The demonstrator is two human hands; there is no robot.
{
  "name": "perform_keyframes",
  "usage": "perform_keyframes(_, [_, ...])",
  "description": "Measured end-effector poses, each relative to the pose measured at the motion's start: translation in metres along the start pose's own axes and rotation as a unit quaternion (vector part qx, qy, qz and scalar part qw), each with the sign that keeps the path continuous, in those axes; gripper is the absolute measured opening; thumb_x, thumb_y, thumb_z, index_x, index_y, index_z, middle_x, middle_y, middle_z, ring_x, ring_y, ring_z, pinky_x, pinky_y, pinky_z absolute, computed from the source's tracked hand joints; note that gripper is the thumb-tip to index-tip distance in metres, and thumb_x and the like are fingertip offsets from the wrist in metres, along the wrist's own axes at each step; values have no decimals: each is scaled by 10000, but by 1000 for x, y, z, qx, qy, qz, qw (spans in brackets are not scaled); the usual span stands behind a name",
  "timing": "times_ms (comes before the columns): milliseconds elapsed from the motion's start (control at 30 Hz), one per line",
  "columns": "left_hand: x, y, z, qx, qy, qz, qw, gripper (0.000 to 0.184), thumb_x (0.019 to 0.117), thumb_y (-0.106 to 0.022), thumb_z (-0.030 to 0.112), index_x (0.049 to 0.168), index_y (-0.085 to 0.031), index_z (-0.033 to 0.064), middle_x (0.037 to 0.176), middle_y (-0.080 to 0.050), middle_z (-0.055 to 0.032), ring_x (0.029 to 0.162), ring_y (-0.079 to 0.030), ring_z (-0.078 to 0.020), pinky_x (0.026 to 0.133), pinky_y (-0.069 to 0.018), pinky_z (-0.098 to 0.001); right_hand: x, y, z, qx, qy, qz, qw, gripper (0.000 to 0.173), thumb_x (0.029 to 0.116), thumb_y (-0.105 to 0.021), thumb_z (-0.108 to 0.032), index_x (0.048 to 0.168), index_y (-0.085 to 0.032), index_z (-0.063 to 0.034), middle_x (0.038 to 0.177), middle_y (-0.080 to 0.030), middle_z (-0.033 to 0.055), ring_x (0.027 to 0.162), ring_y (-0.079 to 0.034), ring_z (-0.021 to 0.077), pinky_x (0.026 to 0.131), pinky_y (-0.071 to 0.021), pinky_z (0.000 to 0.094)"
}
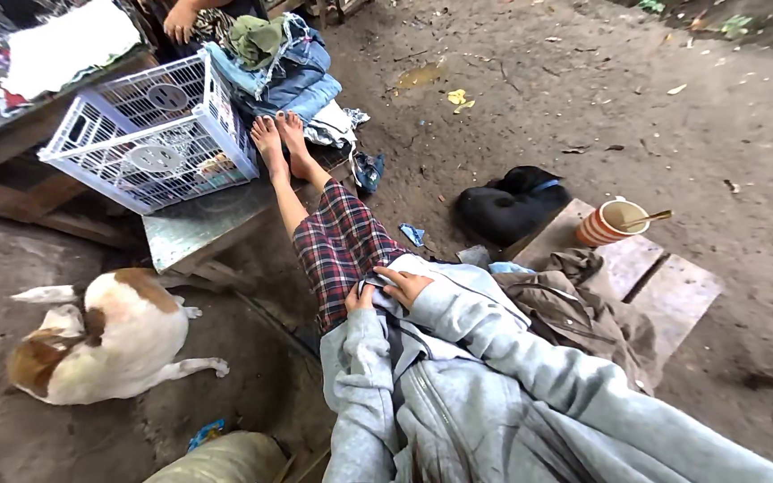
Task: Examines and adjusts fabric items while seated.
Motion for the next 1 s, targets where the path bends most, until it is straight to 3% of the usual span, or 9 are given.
perform_keyframes(167, [-2, 0, 3, -4, 11, 17, 1000, 235, 992, -545, -44, 1187, -587, -170, 1044, -650, -209, 883, -578, -115, 864, -491, -274, -3, 1, 4, 26, 5, -7, 1000, 590, 1091, -454, -361, 1621, -287, -166, 1323, -621, 304, 1147, -637, 507, 999, -449, 659])
perform_keyframes(467, [-3, -1, 3, 9, 5, 3, 1000, 245, 975, -583, -35, 1189, -597, -153, 1026, -663, -198, 872, -607, -116, 853, -515, -283, 5, 3, -2, 6, 2, -5, 1000, 533, 1101, -415, -376, 1610, -333, -239, 1385, -588, 271, 1182, -625, 479, 1000, -460, 638])
perform_keyframes(600, [-2, 0, 7, 17, -5, 21, 1000, 291, 990, -594, -16, 1232, -587, -178, 1180, -644, -284, 1051, -611, -195, 988, -473, -325, 3, 6, 5, 14, 0, 16, 1000, 499, 1105, -405, -360, 1591, -384, -250, 1343, -613, 277, 1159, -632, 483, 985, -463, 644])
perform_keyframes(700, [-2, 0, 8, 32, -4, 25, 999, 310, 993, -585, -10, 1254, -579, -177, 1216, -626, -302, 1094, -595, -226, 1011, -453, -345, 7, 6, 6, 48, 14, 5, 999, 492, 1105, -415, -337, 1585, -397, -226, 1340, -622, 273, 1201, -617, 473, 1036, -437, 632])
perform_keyframes(800, [-1, 1, 6, 24, 8, 29, 999, 328, 993, -563, -13, 1283, -565, -166, 1234, -616, -301, 1103, -588, -237, 1007, -456, -357, 8, 6, 7, 101, 40, -3, 994, 505, 1097, -448, -302, 1573, -408, -139, 1234, -664, 308, 1116, -653, 482, 1023, -444, 627])
perform_keyframes(900, [-2, 0, 8, 14, 24, 37, 999, 321, 1018, -534, -20, 1297, -547, -177, 1260, -607, -304, 1116, -585, -232, 1020, -447, -337, 5, 3, 13, 109, 59, -8, 992, 547, 1081, -479, -312, 1576, -384, -100, 1056, -693, 303, 938, -671, 455, 933, -479, 620])
perform_keyframes(1000, [-3, -1, 8, 0, 28, 39, 999, 302, 1031, -512, -24, 1283, -544, -189, 1243, -607, -303, 1079, -576, -211, 999, -445, -317, 2, 3, 10, 91, 47, -22, 994, 559, 1087, -471, -314, 1599, -345, -128, 1113, -687, 314, 1002, -669, 483, 969, -464, 637])
Point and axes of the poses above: each hand's wrist, its own x-axis towards the middle knuckle, its own y-axis out of the back of the hand, z = x × y, the point moved 6 cm from there along x, towards the middle knuckle
